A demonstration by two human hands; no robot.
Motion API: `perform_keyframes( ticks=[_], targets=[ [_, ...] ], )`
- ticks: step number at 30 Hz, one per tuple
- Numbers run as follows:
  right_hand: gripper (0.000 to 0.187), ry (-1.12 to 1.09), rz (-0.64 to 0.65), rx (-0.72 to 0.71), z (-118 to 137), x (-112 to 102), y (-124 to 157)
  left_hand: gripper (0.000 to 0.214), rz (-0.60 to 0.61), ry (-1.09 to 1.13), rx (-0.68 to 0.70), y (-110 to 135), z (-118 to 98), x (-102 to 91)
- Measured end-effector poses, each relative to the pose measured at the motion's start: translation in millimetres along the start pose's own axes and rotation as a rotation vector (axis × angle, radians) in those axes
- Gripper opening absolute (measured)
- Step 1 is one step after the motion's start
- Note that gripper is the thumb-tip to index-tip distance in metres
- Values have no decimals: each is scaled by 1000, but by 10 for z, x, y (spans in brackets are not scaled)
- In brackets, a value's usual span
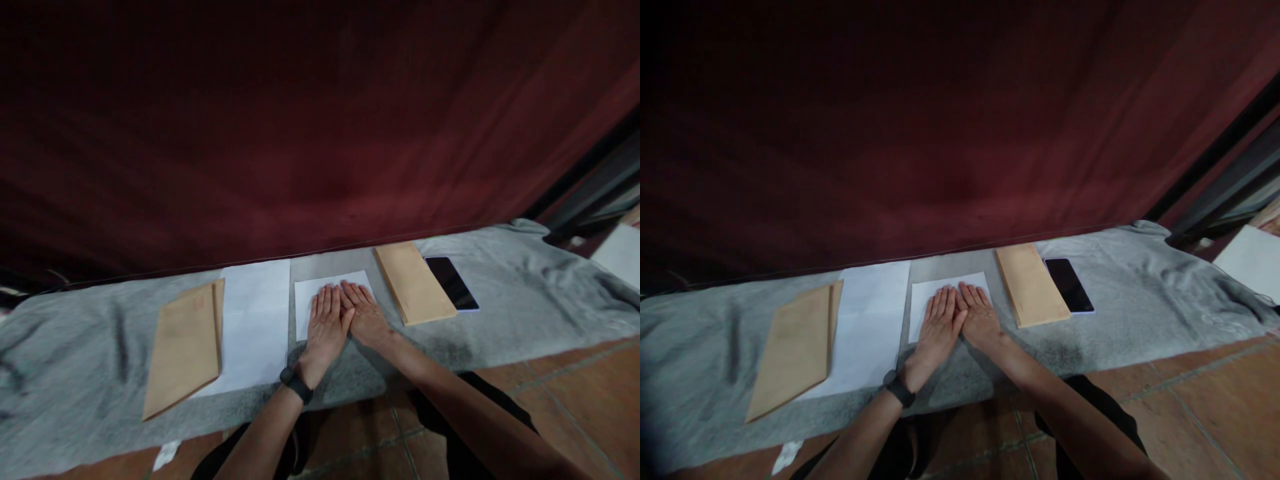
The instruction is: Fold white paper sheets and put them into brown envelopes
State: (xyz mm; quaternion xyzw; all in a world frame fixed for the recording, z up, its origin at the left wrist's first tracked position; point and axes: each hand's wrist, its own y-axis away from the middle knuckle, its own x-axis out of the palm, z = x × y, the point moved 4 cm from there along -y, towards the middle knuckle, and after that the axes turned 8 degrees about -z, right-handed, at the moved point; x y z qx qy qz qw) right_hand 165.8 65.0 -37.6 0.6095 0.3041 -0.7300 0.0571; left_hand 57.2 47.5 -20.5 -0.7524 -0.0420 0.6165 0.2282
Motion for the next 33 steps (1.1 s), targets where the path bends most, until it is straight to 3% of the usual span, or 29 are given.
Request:
perform_keyframes(
  ticks=[18, 24, 29, 33],
  targets=[
    [57, 78, -199, 196, -204, 28, 161, 61, -24, -129, -225, 143, 369, 90],
    [53, 81, -197, 250, -277, -98, 206, 60, -36, -138, -231, 177, 382, 55],
    [54, -70, -163, 102, -44, -238, 156, 60, -39, -127, -220, 187, 397, 77],
    [54, -183, -90, -34, 231, -177, 244, 60, -26, -112, -207, 191, 423, 87]
  ],
)
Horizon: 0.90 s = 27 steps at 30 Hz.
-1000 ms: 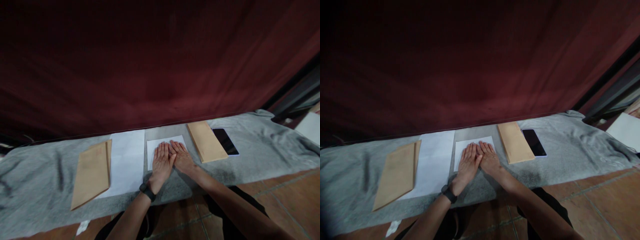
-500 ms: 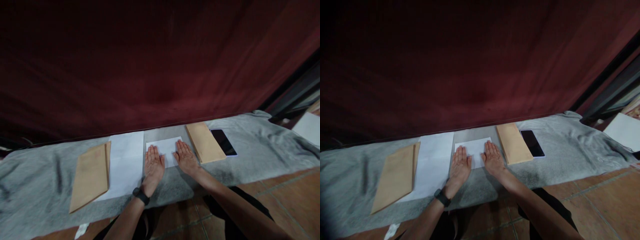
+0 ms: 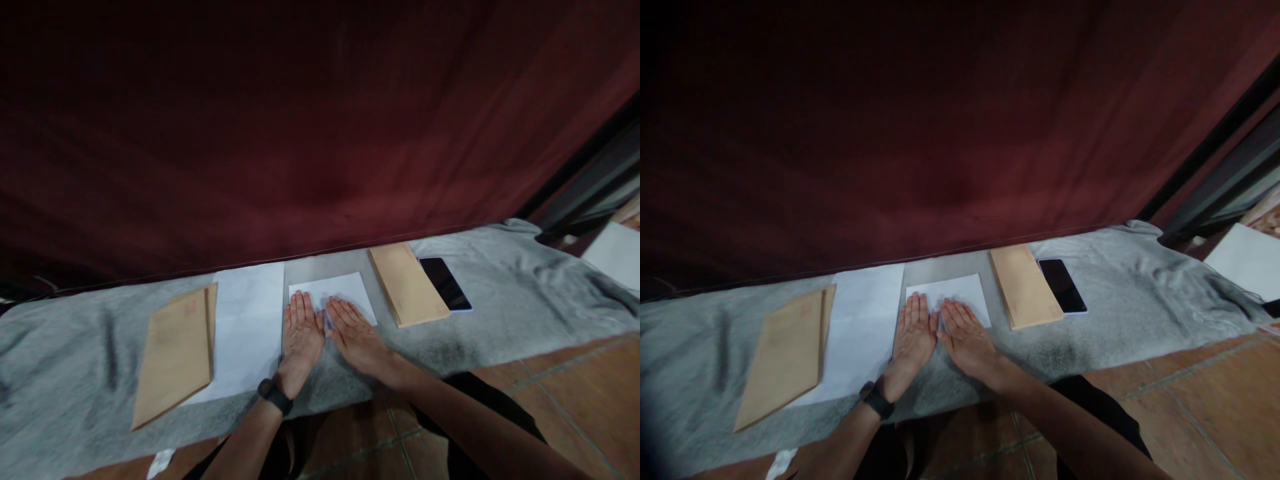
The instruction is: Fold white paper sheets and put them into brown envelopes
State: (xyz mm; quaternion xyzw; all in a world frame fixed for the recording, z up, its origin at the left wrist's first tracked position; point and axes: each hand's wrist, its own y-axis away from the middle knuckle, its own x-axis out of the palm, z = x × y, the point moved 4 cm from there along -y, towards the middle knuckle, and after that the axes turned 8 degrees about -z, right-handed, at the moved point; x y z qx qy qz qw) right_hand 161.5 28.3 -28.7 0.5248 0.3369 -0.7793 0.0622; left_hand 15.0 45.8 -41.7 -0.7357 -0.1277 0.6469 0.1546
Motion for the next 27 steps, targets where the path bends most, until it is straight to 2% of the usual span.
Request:
perform_keyframes(
  ticks=[4, 8, 14, 16, 19, 23, 27],
  targets=[
    [58, -2, 30, -31, 49, 69, 127, 60, 9, 8, 21, -2, 0, -18],
    [60, 57, -5, 50, -58, 31, 183, 60, 13, -7, 14, 12, 8, -18],
    [59, 137, -8, 151, -217, -44, 233, 58, -62, -26, 5, 65, 44, -107],
    [58, 154, -16, 153, -243, -63, 249, 58, -77, -10, 35, 94, -25, -188],
    [56, 172, -38, 133, -252, -75, 264, 58, -60, 75, 147, 189, -249, -281],
    [55, 184, -45, 106, -251, -50, 278, 61, 1, 194, 307, 391, -512, -274],
    [57, 181, -59, 129, -282, -48, 301, 68, 11, 153, 308, 501, -454, -244]
  ],
)
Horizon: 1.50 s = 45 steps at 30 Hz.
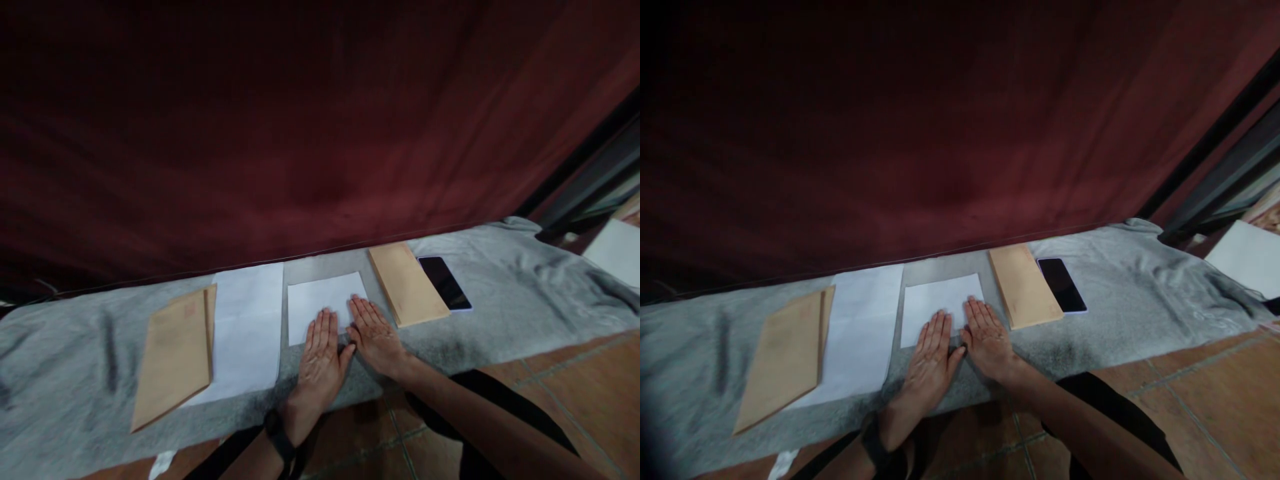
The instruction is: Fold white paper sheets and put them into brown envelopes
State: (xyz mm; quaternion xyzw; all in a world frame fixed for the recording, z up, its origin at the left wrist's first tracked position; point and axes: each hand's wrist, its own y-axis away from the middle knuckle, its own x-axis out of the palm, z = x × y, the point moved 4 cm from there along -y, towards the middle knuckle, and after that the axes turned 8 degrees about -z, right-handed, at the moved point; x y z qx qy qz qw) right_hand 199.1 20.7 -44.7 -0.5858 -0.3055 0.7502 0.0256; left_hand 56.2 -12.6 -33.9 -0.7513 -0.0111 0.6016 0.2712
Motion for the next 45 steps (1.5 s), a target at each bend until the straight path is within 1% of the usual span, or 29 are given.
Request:
perform_keyframes(
  ticks=[5, 8, 12, 15, 18, 21, 24, 26, 28, 30, 31, 34, 36, 38, 40, 45],
  targets=[
    [61, -1, 7, 28, -61, -37, 23, 74, -16, -77, -90, 104, 227, -77],
    [61, 7, 22, 44, -105, -44, 52, 75, -33, -123, -119, 165, 331, -119],
    [61, 25, 25, 60, -146, -54, 87, 70, -48, -166, -150, 217, 419, -153],
    [57, 41, 18, 102, -152, -102, 25, 65, -56, -201, -175, 203, 433, -157],
    [54, 17, 11, 113, -117, -160, -153, 60, -50, -240, -197, 134, 397, -155],
    [54, -72, 34, 26, -26, -147, -372, 55, -29, -267, -231, 16, 345, -203],
    [53, -128, 94, -4, 46, -33, -523, 49, 7, -298, -237, -141, 306, -311],
    [52, -145, 131, -19, 90, 60, -571, 45, 26, -310, -235, -256, 302, -380],
    [50, -151, 145, -27, 125, 129, -586, 44, 18, -297, -242, -375, 312, -410],
    [49, -147, 139, -27, 148, 163, -578, 46, -5, -244, -213, -495, 309, -366],
    [49, -141, 134, -31, 157, 170, -568, 49, -11, -200, -176, -555, 297, -313],
    [51, -124, 131, -55, 182, 170, -532, 54, 36, -52, -90, -703, 265, -74],
    [53, -107, 131, -59, 187, 170, -521, 57, 91, -19, -97, -763, 275, 83],
    [54, -90, 128, -58, 184, 177, -536, 61, 114, -19, -117, -794, 301, 182],
    [55, -84, 130, -55, 176, 193, -577, 63, 119, -33, -136, -803, 339, 222],
    [51, -74, 139, -12, 149, 261, -720, 64, 157, -117, -204, -805, 454, 246]
  ],
)
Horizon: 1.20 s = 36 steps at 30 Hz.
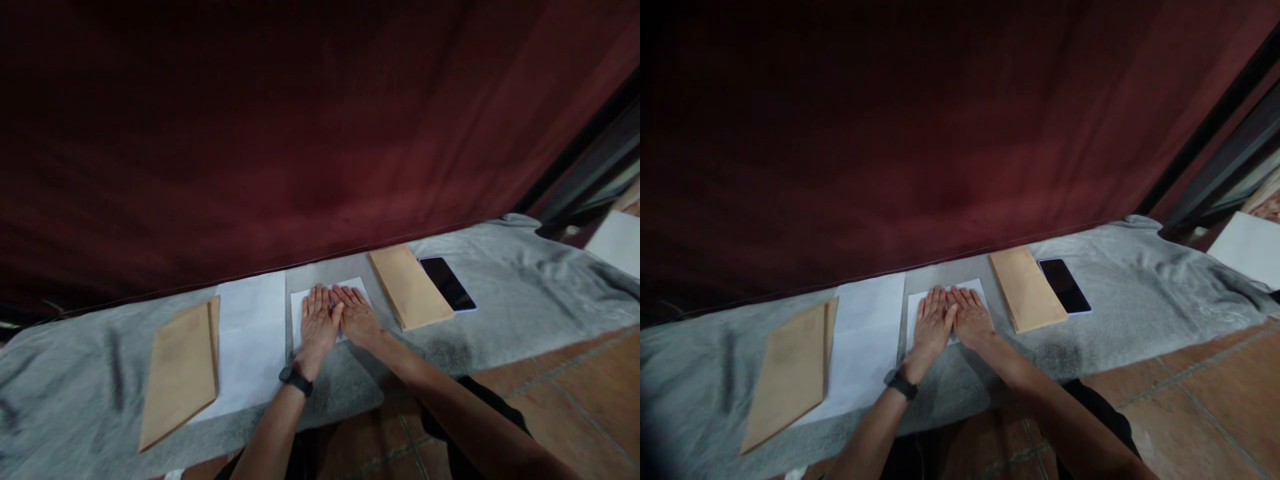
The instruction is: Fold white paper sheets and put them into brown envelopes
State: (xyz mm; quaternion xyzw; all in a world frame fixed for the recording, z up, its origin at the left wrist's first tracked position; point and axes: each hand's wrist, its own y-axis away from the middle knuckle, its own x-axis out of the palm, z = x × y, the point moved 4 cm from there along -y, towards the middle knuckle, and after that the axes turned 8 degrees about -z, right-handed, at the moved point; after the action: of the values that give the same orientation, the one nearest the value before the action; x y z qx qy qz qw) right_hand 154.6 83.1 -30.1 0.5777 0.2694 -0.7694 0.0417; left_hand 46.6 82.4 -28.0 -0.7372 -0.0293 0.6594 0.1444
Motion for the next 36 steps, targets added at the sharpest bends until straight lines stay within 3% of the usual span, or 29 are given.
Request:
perform_keyframes(
  ticks=[13, 23, 26, 31, 36],
  targets=[
    [60, 134, -193, 186, -309, 104, 74, 67, -126, -68, -138, 100, 239, 4],
    [61, 177, -187, 246, -444, -27, 219, 68, -211, -48, -189, 167, 273, 6],
    [57, 132, -212, 184, -348, -105, 222, 63, -211, -54, -195, 166, 270, 3],
    [52, -31, -155, -43, -51, -93, 206, 56, -187, -67, -159, 166, 256, -24],
    [50, -21, -117, -26, -60, 35, 203, 54, -182, -43, -153, 165, 272, -20]
  ],
)
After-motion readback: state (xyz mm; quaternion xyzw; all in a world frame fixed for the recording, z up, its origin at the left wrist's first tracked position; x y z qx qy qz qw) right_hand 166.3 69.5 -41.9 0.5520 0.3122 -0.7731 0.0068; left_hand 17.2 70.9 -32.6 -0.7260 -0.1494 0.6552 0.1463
